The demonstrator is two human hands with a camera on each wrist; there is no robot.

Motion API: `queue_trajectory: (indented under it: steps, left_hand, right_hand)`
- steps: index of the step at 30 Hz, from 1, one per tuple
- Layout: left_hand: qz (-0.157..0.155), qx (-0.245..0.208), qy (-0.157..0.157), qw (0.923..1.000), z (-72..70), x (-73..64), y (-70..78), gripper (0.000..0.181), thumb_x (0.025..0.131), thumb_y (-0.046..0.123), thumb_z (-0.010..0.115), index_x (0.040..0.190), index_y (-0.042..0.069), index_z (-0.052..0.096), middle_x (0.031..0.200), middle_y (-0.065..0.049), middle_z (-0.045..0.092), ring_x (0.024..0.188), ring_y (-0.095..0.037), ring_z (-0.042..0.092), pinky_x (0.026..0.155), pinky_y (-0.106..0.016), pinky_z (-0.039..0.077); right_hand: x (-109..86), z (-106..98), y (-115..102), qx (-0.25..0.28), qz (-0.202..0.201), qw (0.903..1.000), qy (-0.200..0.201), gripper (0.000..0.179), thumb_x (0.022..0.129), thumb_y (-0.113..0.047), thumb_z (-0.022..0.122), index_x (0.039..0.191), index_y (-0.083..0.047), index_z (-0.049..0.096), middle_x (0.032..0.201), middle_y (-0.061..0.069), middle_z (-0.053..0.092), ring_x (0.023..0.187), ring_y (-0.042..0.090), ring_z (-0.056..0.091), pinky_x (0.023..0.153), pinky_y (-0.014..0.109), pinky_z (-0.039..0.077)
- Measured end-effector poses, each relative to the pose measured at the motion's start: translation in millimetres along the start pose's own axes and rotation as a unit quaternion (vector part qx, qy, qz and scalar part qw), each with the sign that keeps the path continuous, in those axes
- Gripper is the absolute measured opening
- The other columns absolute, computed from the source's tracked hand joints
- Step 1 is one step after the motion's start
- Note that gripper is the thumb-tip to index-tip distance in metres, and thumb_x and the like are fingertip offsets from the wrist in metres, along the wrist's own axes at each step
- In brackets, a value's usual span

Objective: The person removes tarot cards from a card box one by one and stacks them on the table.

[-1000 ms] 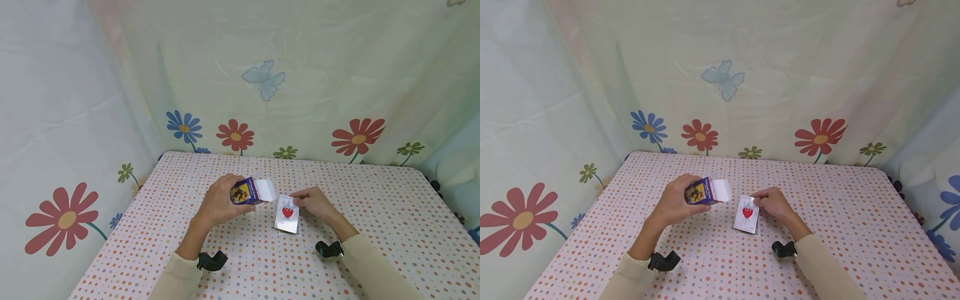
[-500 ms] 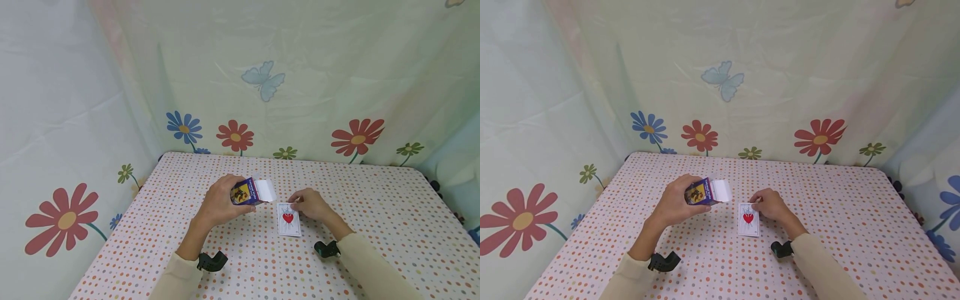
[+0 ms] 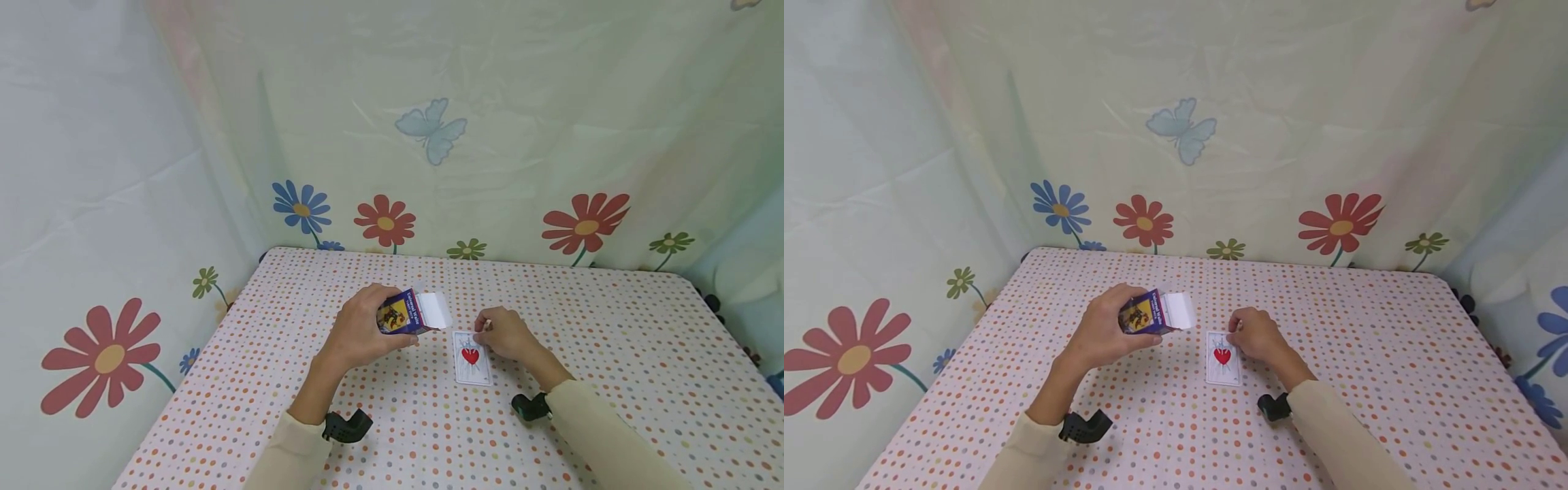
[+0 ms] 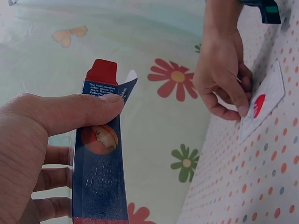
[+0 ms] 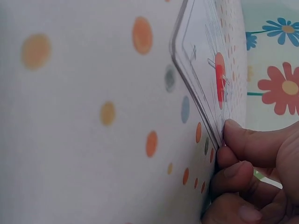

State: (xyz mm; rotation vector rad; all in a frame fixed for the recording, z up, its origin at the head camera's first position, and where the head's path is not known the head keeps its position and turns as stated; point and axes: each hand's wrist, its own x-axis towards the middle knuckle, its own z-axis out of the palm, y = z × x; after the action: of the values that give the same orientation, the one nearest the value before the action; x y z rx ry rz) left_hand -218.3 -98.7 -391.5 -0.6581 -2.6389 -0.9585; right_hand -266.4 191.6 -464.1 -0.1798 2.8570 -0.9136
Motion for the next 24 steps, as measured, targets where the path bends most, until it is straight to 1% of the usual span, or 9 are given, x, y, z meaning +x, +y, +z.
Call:
queue_trajectory:
  steps: [4,10,18,24]
  left_hand:
    - [-0.002,-0.001,-0.001,1.0000,0.0,0.0,0.7,0.074,0.072,0.039,0.092,0.133,0.013,0.061,0.122,-0.003,0.065,0.101,-0.017,0.059,0.081,-0.033,0.053]
    - [-0.004,0.002,-0.003,1.0000,0.1,-0.9,1.1,0.074,0.072,0.040,0.092,0.134,0.013,0.061,0.123,-0.004,0.065,0.101,-0.018,0.059,0.082,-0.034,0.054]
    - [0.002,0.003,0.003,1.0000,-1.2,-0.2,1.6,0.074,0.071,0.040,0.092,0.133,0.012,0.061,0.120,-0.003,0.065,0.099,-0.018,0.059,0.081,-0.034,0.054]
    - [0.000,0.001,0.002,1.0000,-1.7,-0.2,2.3,0.075,0.071,0.040,0.092,0.133,0.012,0.061,0.120,-0.003,0.065,0.100,-0.018,0.059,0.081,-0.033,0.053]
  right_hand:
    - [0.1,0.6,0.7,-0.007,-0.005,1.0000,0.005,0.008,0.091,-0.006,0.073,0.089,-0.006,0.065,0.072,0.004,0.058,0.062,0.018,0.051,0.055,0.029,0.042]
    - [-0.6,1.8,-0.1,-0.013,-0.001,0.9999,0.009,0.009,0.091,-0.006,0.074,0.088,-0.008,0.065,0.076,0.004,0.061,0.065,0.018,0.052,0.056,0.029,0.042]
    - [-0.8,0.2,-2.7,-0.002,0.003,1.0000,0.006,0.007,0.091,-0.005,0.073,0.090,-0.005,0.067,0.078,0.006,0.061,0.066,0.019,0.053,0.057,0.029,0.044]
    - [-1.1,-0.6,-2.6,0.007,0.006,1.0000,0.003,0.006,0.092,-0.004,0.073,0.090,-0.005,0.067,0.076,0.006,0.061,0.064,0.018,0.053,0.056,0.029,0.044]
